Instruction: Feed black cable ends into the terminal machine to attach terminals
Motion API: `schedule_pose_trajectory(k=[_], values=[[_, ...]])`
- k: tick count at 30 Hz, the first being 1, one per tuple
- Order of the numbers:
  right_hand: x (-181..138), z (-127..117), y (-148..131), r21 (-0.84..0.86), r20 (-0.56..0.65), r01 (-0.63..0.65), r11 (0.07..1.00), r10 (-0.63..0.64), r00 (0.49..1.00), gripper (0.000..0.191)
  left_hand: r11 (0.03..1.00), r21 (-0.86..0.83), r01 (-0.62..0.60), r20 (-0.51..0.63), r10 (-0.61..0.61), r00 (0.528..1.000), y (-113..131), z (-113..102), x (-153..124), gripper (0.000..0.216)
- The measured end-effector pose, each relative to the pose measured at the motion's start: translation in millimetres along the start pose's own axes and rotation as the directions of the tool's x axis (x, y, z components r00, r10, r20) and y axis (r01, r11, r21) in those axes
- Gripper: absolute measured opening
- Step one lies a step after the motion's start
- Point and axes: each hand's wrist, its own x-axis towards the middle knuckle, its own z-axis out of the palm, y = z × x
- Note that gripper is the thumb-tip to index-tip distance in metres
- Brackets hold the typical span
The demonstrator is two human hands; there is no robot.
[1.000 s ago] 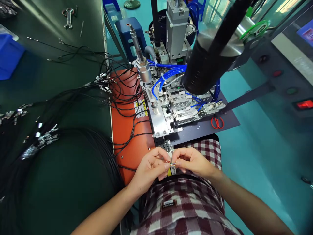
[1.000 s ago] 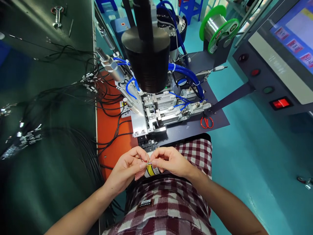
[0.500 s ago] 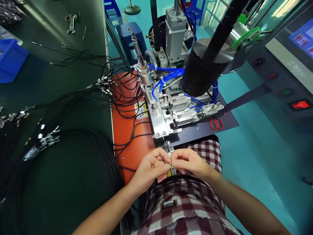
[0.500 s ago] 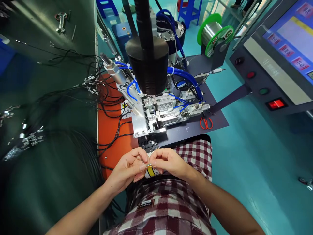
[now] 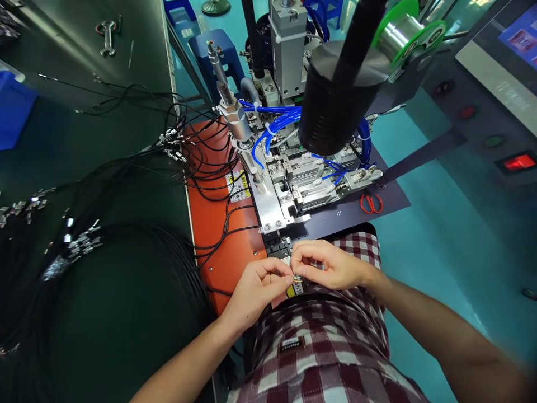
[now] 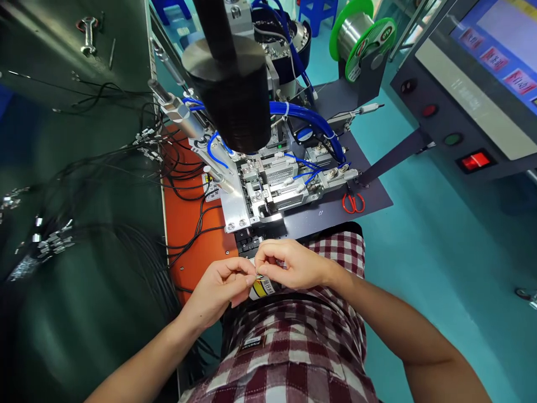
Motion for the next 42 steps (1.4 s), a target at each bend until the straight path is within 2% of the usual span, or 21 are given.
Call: schedule_pose_trajectory(k=[3,6,10,13,17,21,28,31,34,36,39,42], values=[[-1,7,-1,-0.004,-0.126,-0.074,0.997,0.073,0.989,0.013,0.999,-0.020,-0.039,-0.070,0.037,0.997,0,1,1,0.023],[-4,19,-1,0.030,-0.291,-0.179,0.983,0.180,0.940,0.014,0.995,-0.079,-0.062,-0.129,0.051,0.990,2,3,3,0.024],[-9,35,0,0.015,-0.366,-0.234,0.972,0.223,0.904,0.010,0.992,-0.105,-0.073,-0.159,0.056,0.986,1,3,5,0.023],[-10,39,-3,0.015,-0.407,-0.218,0.976,0.206,0.890,0.014,0.994,-0.086,-0.069,-0.159,0.055,0.986,0,3,4,0.024],[-8,37,-6,-0.004,-0.402,-0.182,0.983,0.165,0.901,0.016,0.998,-0.040,-0.056,-0.161,0.049,0.986,0,4,4,0.026],[-7,37,-2,0.000,-0.409,-0.205,0.979,0.187,0.893,0.015,0.999,-0.005,-0.048,-0.156,0.046,0.987,1,4,4,0.027],[-10,41,4,0.190,-0.411,-0.285,0.939,0.340,0.846,0.017,0.998,-0.032,-0.053,-0.162,0.048,0.986,-2,1,6,0.027],[-10,43,4,0.211,-0.409,-0.296,0.932,0.359,0.839,0.015,0.998,-0.034,-0.056,-0.157,0.050,0.986,-3,2,6,0.026],[-8,45,2,0.149,-0.463,-0.285,0.947,0.321,0.826,0.013,0.999,-0.010,-0.048,-0.161,0.046,0.986,-1,3,5,0.026],[-8,45,-2,0.061,-0.481,-0.262,0.963,0.259,0.838,0.014,0.999,0.019,-0.043,-0.165,0.045,0.985,2,4,4,0.027],[-7,42,-9,-0.061,-0.456,-0.225,0.973,0.173,0.873,0.013,0.997,0.071,-0.042,-0.160,0.053,0.986,9,7,2,0.028],[-7,40,-10,-0.062,-0.440,-0.233,0.970,0.183,0.879,0.013,0.994,0.101,-0.042,-0.167,0.059,0.984,10,7,1,0.028]])
